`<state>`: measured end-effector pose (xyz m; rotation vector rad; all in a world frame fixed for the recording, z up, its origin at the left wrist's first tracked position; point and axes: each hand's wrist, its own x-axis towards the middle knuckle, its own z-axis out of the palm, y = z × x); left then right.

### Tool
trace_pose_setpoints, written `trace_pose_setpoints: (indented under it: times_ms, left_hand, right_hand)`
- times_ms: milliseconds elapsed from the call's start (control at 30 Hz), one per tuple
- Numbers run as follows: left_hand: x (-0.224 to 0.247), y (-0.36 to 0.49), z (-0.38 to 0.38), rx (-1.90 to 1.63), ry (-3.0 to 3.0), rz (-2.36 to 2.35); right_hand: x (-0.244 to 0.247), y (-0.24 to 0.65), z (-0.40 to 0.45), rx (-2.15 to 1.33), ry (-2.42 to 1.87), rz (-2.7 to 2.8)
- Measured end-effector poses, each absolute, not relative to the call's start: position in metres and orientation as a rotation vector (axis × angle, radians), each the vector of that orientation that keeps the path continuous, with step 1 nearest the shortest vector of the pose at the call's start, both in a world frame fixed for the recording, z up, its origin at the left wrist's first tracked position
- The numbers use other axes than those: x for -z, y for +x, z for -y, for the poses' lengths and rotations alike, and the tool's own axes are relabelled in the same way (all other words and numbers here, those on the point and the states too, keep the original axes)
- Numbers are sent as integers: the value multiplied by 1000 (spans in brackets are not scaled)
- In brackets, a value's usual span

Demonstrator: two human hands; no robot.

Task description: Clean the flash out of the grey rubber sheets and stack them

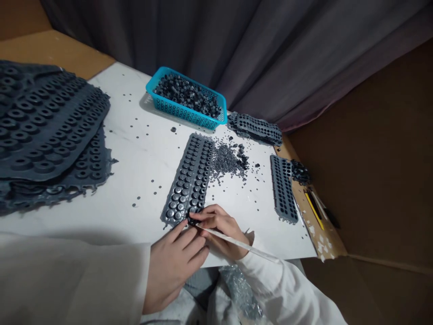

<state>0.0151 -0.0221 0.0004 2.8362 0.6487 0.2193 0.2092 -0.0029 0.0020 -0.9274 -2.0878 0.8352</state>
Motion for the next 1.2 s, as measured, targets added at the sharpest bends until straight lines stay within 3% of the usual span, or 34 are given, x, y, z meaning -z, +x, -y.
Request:
trace_pose_setpoints:
  times_ms: [300,667,867,1033,1200]
  left_hand:
    - [-1,14,20,-208,2847,-624]
    - [-1,13,20,-116,2815,-612]
    - [-1,13,20,-133,2805,-594]
    - [-1,12,18,-160,2782,-609]
    - [6,14,24,-202,2855,-600]
  right_hand:
    - [6,212,0,-745,-875,2175]
    - [13,213,-4,-94,-806,2493]
    - [13,212,-5,53,-799,2470]
    - [1,217,-13,-44,-1028,2366]
    - [-11,216,-13,-529,-964,2120]
